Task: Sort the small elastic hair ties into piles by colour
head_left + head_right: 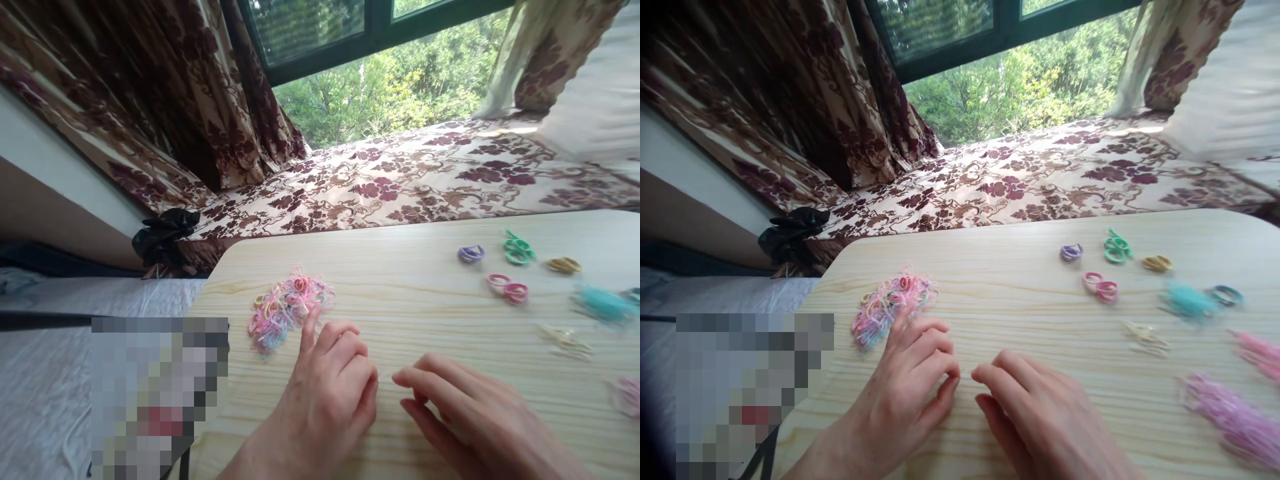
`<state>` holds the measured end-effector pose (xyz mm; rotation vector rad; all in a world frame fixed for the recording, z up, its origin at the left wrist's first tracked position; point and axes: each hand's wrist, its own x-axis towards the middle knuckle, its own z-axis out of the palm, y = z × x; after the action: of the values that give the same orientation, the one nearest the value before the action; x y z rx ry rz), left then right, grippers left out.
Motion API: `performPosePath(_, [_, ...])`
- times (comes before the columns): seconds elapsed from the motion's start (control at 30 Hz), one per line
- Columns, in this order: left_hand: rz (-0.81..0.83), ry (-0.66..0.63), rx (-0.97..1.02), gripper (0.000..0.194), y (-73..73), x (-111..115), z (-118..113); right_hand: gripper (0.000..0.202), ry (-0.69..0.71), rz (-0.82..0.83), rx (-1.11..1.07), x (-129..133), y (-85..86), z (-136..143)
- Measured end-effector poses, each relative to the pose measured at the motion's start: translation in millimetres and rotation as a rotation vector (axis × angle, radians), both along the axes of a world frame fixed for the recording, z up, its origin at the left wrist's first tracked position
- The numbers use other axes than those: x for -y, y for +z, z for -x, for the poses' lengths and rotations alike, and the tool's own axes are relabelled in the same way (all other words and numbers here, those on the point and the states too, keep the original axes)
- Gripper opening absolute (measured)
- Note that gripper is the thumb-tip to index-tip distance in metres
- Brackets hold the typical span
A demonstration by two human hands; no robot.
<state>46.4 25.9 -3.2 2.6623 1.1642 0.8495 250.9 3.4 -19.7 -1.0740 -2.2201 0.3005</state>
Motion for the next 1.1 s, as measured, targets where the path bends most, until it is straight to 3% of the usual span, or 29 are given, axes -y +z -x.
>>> performPosePath(0.37, [-0.042, -0.061, 0.105, 0.015, -1.2, 3, -4, 0.021, 0.012, 0.11, 0.058, 2, 16.8, 1])
performPosePath(0.57, [-0.02, 0.005, 0.108, 0.018, -5.0, 0, 2, 0.026, -0.053, 0.05, 0.081, -4, 27.2, -3])
performPosePath(0.7, [-0.032, 0.059, 0.113, 0.02, -5.2, -5, 9, 0.029, -0.153, 0.0, 0.154, -13, 42.4, -34])
performPosePath(0.83, [-0.063, 0.066, 0.101, 0.021, -5.3, -8, 11, 0.032, -0.395, 0.027, 0.238, -16, 51.9, -88])
performPosePath(0.97, [-0.073, 0.071, 0.074, 0.024, -5.5, -9, 12, 0.029, -0.573, 0.153, 0.284, -17, 45.6, -130])
performPosePath(1.1, [-0.093, 0.093, 0.06, 0.022, -6.7, -10, 14, 0.024, -0.631, 0.19, 0.319, -20, 36.8, -141])
